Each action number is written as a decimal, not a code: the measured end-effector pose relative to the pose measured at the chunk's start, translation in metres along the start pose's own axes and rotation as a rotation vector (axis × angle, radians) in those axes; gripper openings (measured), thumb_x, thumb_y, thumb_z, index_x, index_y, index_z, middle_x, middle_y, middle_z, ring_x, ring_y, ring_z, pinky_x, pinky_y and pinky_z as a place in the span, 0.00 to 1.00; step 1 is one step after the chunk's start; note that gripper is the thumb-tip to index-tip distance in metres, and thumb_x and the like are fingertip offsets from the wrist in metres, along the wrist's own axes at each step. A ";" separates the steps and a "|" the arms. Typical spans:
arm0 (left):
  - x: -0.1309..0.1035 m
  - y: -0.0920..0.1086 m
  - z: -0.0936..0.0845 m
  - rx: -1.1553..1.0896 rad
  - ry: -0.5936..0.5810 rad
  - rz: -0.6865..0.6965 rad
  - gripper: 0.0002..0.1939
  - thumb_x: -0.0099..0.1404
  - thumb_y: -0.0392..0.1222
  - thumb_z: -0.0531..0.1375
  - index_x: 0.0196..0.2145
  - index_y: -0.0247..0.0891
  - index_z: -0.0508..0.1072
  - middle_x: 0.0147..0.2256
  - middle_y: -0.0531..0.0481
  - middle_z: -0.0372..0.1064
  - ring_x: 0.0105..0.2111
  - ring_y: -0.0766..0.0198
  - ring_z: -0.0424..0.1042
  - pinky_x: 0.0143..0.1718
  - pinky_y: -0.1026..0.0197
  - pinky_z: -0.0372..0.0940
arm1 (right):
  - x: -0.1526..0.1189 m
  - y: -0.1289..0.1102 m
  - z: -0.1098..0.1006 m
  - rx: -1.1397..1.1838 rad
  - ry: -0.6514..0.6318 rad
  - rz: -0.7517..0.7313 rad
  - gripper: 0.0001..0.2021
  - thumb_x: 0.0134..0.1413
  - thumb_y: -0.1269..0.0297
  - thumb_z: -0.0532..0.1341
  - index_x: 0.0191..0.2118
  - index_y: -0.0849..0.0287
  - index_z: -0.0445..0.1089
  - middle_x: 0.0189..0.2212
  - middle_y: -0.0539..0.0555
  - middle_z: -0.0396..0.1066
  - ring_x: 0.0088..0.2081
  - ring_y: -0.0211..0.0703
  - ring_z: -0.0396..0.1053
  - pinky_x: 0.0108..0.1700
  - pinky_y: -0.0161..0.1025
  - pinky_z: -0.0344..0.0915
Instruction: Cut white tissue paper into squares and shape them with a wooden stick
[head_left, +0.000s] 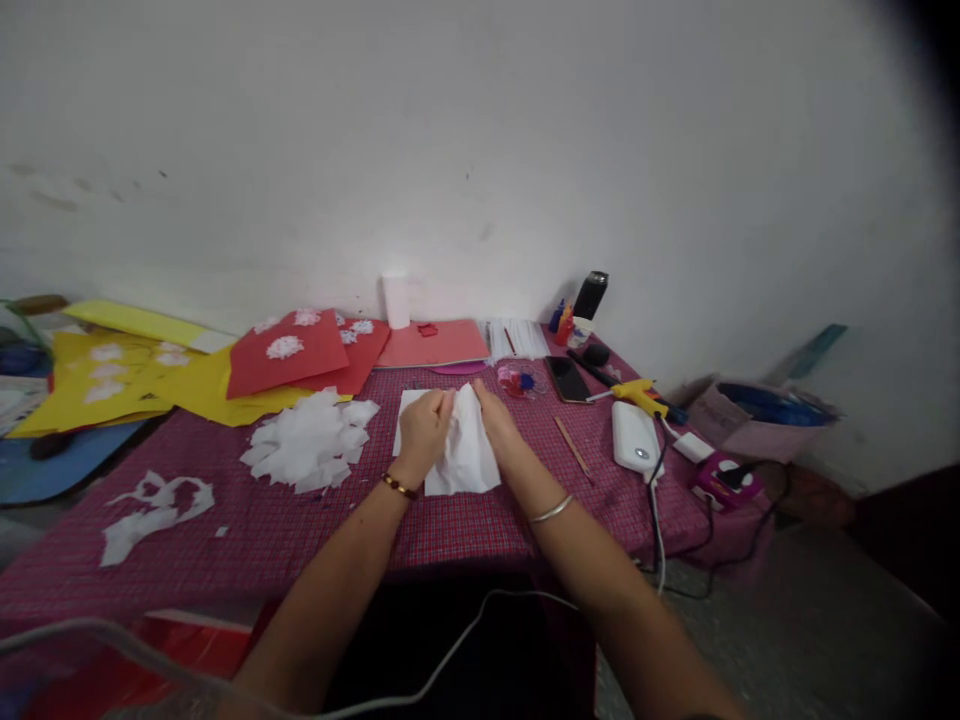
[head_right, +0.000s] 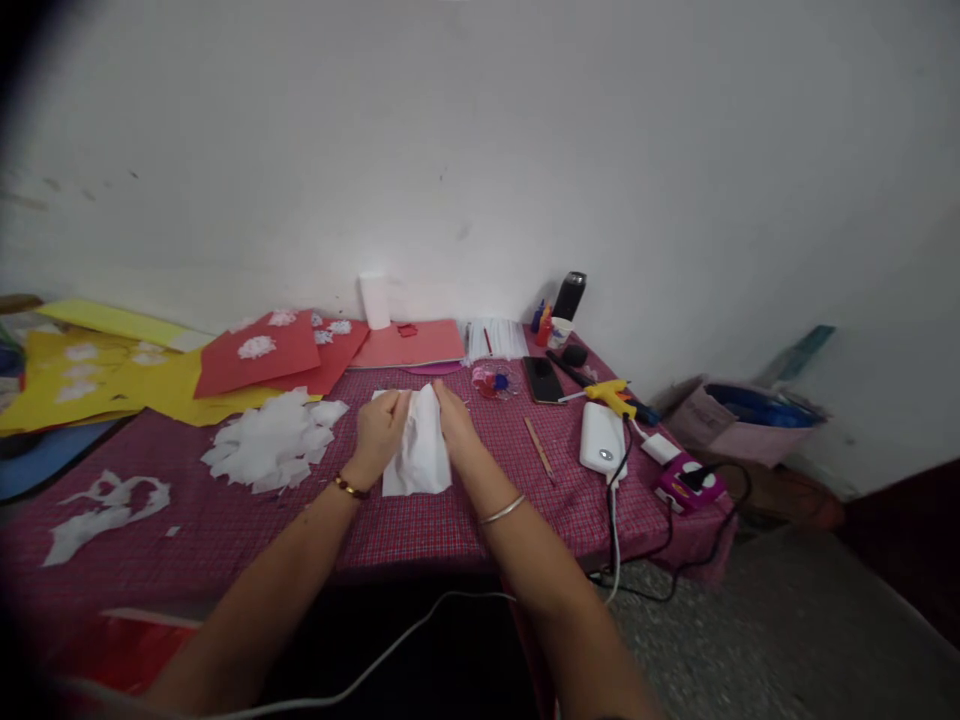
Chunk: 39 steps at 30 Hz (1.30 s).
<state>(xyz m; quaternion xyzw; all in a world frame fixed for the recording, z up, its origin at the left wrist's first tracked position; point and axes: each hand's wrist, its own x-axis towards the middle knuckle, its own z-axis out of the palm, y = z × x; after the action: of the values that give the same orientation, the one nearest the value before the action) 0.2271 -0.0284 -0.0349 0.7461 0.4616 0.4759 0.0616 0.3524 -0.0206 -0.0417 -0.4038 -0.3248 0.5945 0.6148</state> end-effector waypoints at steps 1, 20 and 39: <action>0.003 -0.004 -0.004 -0.030 0.042 -0.028 0.22 0.71 0.46 0.49 0.20 0.41 0.55 0.19 0.55 0.55 0.21 0.66 0.54 0.27 0.59 0.45 | 0.000 -0.005 -0.002 0.056 -0.021 0.008 0.20 0.52 0.44 0.62 0.25 0.57 0.67 0.19 0.48 0.69 0.23 0.39 0.65 0.29 0.36 0.62; 0.015 -0.027 -0.011 -0.149 0.210 -0.164 0.22 0.70 0.47 0.50 0.19 0.40 0.52 0.18 0.58 0.48 0.20 0.68 0.50 0.26 0.60 0.42 | -0.008 -0.008 -0.003 -0.129 -0.095 -0.078 0.15 0.38 0.54 0.70 0.26 0.59 0.67 0.20 0.44 0.66 0.21 0.32 0.59 0.26 0.31 0.54; 0.027 -0.042 -0.014 -0.280 -0.091 -0.284 0.19 0.64 0.50 0.54 0.19 0.40 0.59 0.18 0.57 0.54 0.22 0.66 0.56 0.25 0.62 0.49 | -0.010 -0.010 -0.007 -0.279 -0.197 0.002 0.13 0.43 0.60 0.67 0.36 0.60 0.71 0.25 0.47 0.72 0.24 0.36 0.66 0.28 0.33 0.61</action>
<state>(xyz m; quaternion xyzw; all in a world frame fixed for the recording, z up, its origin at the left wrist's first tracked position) 0.1930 0.0108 -0.0316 0.6785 0.4881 0.4877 0.2518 0.3621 -0.0310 -0.0354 -0.4254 -0.4625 0.5808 0.5175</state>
